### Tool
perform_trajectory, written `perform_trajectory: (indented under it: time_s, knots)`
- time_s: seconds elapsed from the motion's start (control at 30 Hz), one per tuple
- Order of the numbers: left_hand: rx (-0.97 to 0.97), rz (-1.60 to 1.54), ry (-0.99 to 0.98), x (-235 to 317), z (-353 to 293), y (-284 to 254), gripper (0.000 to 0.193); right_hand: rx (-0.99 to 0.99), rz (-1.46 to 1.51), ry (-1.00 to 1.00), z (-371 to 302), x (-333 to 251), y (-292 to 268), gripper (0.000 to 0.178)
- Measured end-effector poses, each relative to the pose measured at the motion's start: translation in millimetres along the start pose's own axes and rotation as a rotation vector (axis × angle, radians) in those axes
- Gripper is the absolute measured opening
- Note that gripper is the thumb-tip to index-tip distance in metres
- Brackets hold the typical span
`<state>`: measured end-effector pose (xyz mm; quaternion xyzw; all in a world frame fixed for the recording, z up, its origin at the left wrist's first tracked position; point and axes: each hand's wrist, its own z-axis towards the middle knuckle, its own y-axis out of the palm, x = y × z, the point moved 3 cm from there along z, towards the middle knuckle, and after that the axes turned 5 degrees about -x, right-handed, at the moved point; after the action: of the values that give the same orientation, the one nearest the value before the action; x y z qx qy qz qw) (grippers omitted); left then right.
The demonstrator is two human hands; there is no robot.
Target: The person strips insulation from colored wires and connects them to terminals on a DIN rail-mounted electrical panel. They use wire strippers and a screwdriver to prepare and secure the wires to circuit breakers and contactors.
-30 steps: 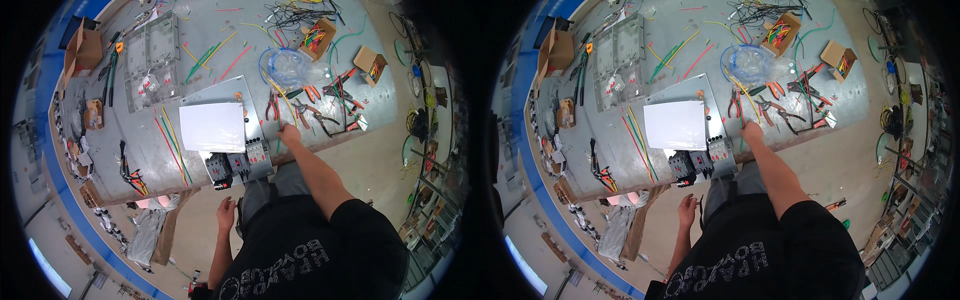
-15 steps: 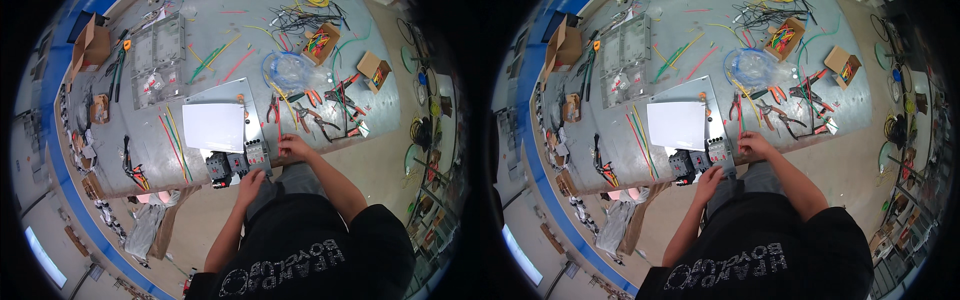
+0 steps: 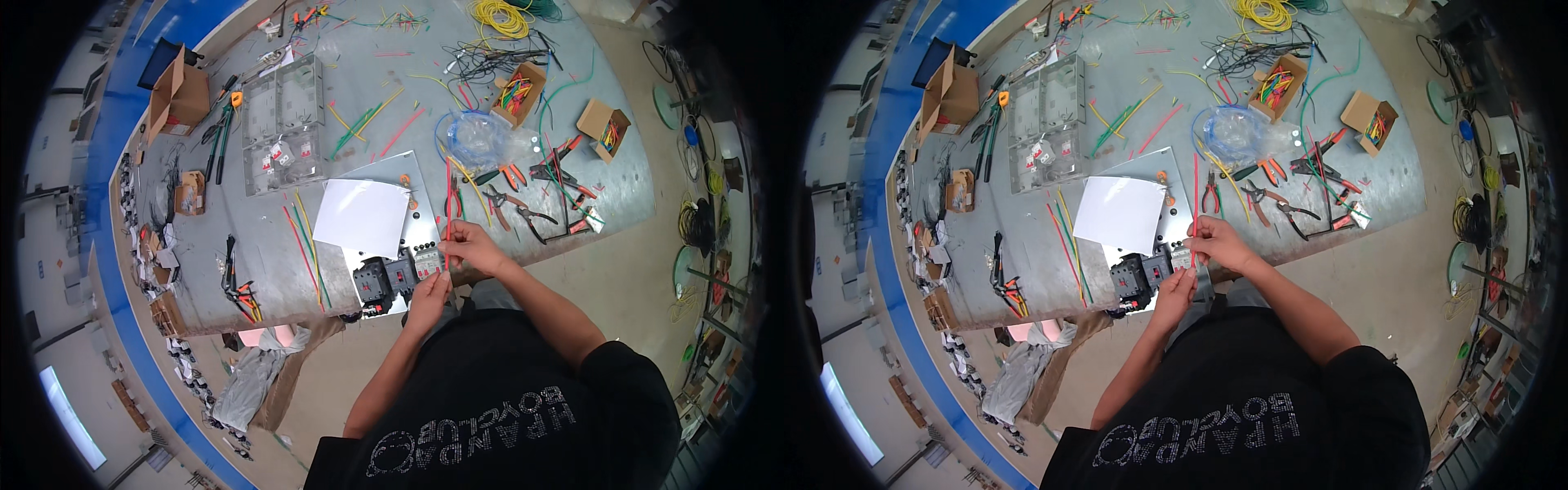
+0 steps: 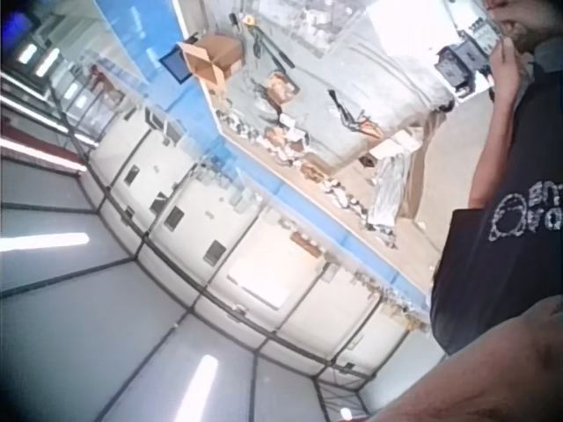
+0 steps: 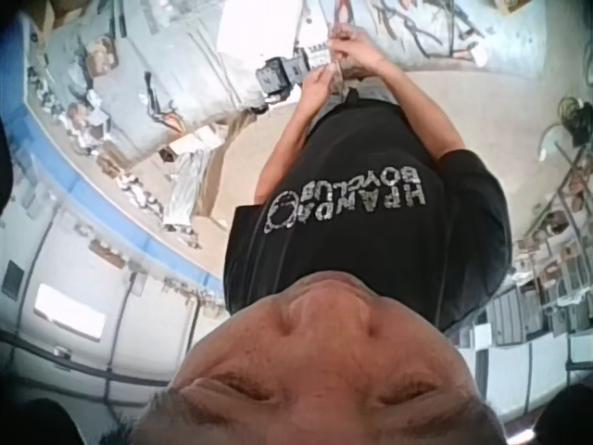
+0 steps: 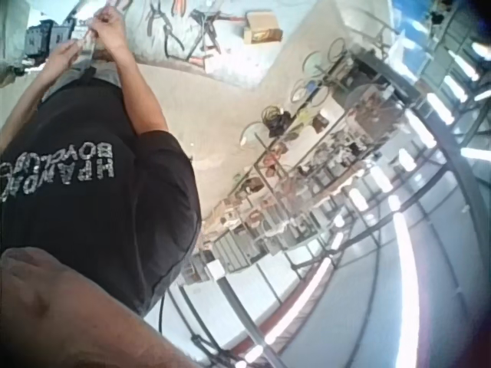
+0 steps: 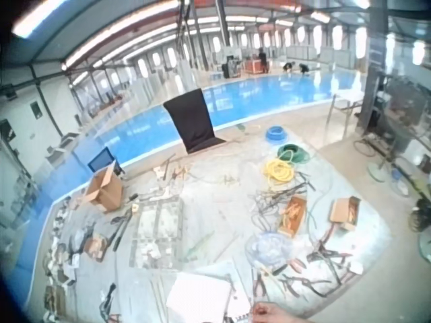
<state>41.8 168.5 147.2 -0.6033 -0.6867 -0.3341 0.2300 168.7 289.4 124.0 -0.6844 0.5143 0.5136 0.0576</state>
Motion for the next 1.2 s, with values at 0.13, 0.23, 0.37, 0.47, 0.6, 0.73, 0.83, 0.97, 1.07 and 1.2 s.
perform_trajectory:
  time_s: [0.13, 0.23, 0.37, 0.47, 0.6, 0.73, 0.83, 0.97, 1.07, 1.2]
  knots:
    - [0.005, -0.025, 0.145, -5.3, -10.5, -9.4, 0.035, 0.063, -0.064, -0.042, 1.2, -13.2, 9.1, 0.014]
    - [-0.013, -0.020, 0.090, 2.6, -25.6, -10.0, 0.035, 0.123, -0.038, -0.064, 7.7, -15.2, 3.6, 0.014]
    - [-0.100, -0.143, 0.060, 5.6, -46.4, -13.2, 0.035, 0.182, -0.024, -0.063, 16.2, -35.4, -2.3, 0.014]
    - [-0.156, -0.171, 0.061, 11.2, -54.3, -21.3, 0.031, 0.153, -0.032, -0.024, 15.1, -50.8, 9.9, 0.018]
    - [-0.119, -0.038, 0.143, 28.7, -60.4, -26.2, 0.026, 0.092, -0.116, 0.026, 5.8, -65.0, 38.8, 0.019]
    - [-0.114, -0.208, 0.153, 77.3, -62.2, -29.4, 0.022, 0.005, 0.034, 0.009, -11.0, -82.3, 82.6, 0.020]
    - [-0.320, -0.568, 0.087, 96.7, -83.2, -31.3, 0.023, -0.182, 0.083, -0.087, -20.3, -108.6, 95.3, 0.023]
    - [-0.504, -0.742, 0.100, 118.1, -116.6, -32.5, 0.028, -0.378, -0.016, -0.210, -32.4, -125.9, 112.3, 0.025]
    - [-0.579, -0.814, 0.087, 123.7, -133.0, -32.1, 0.029, -0.447, 0.043, -0.267, -36.1, -131.2, 128.3, 0.025]
    - [-0.499, -0.776, 0.114, 126.6, -148.4, -35.5, 0.029, -0.393, -0.003, -0.318, -41.1, -134.2, 143.0, 0.019]
